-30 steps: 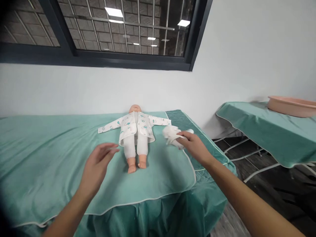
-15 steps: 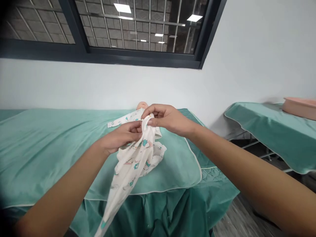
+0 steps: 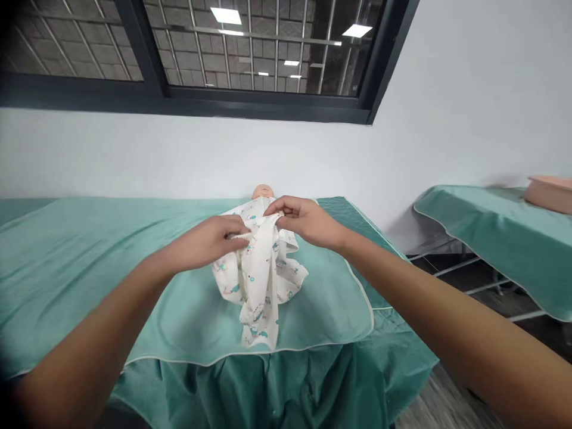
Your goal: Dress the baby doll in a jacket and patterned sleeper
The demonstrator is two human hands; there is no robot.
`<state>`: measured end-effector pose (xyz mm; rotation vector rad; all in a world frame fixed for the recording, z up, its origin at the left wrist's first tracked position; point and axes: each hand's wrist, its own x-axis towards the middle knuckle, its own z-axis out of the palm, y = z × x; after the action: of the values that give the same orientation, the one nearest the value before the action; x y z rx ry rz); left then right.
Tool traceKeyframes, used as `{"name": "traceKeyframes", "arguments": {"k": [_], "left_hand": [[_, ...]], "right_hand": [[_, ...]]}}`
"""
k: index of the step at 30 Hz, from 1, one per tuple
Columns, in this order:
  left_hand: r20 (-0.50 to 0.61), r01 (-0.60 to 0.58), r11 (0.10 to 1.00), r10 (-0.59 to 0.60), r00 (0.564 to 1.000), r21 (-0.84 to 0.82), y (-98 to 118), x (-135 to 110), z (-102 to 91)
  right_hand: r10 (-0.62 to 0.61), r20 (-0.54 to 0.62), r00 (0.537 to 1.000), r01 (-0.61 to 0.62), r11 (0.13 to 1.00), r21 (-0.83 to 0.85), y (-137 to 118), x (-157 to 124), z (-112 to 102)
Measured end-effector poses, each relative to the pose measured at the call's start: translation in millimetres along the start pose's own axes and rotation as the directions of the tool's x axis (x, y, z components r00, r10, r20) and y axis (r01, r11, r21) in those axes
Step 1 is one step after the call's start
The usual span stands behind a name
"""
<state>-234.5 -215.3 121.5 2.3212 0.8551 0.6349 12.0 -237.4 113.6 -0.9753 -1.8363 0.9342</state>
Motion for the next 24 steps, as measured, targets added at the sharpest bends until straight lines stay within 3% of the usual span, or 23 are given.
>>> {"name": "traceKeyframes", "arguments": {"k": [2, 4, 6, 9, 12, 14, 16, 18, 19, 21, 24], "left_hand": [[-0.181, -0.014, 1.0, 0.013, 0.983, -0.005, 1, -3, -2.2], [-0.351, -0.022, 0.986, -0.038, 0.936, -0.164, 6, -5, -5.4], [-0.415, -0.063, 0.93, -0.1, 0.904, -0.363, 16, -4, -9.0], [-0.428, -0.126, 0.832, -0.143, 0.893, -0.541, 31, -2, -14.3], [-0.321, -0.087, 0.761, -0.165, 0.933, -0.643, 35, 0, -18.5], [-0.147, 0.009, 0.737, -0.146, 0.978, -0.676, 33, -1, -19.6], [0.056, 0.129, 0.773, -0.12, 0.991, -0.622, 30, -3, -18.8], [0.2, 0.206, 0.817, -0.114, 0.973, -0.539, 28, -5, -16.5], [0.217, 0.214, 0.817, -0.112, 0.97, -0.536, 27, -5, -15.1], [0.124, 0.159, 0.761, -0.103, 0.987, -0.629, 26, -4, -12.0], [-0.093, 0.024, 0.659, -0.141, 0.986, -0.752, 25, 0, -7.0]], "right_hand": [[0.009, 0.055, 0.998, -0.008, 1.0, -0.022, -3, 0, 1], [0.024, 0.106, 0.994, -0.02, 0.999, -0.033, -7, 0, 2], [0.016, 0.092, 0.996, -0.018, 1.0, 0.021, -14, 1, 5], [-0.026, -0.045, 0.999, 0.036, 0.968, 0.246, -28, 5, 10], [-0.023, -0.223, 0.975, 0.118, 0.897, 0.425, -41, 14, 10], [0.037, -0.296, 0.955, 0.127, 0.847, 0.515, -45, 19, 10], [0.113, -0.298, 0.948, 0.092, 0.798, 0.596, -43, 21, 12], [0.149, -0.244, 0.958, 0.035, 0.785, 0.618, -36, 20, 16], [0.157, -0.192, 0.969, -0.012, 0.802, 0.597, -32, 18, 18], [0.192, -0.041, 0.98, -0.146, 0.852, 0.503, -23, 11, 22], [0.237, 0.194, 0.952, -0.29, 0.902, 0.32, -14, -2, 26]]}}
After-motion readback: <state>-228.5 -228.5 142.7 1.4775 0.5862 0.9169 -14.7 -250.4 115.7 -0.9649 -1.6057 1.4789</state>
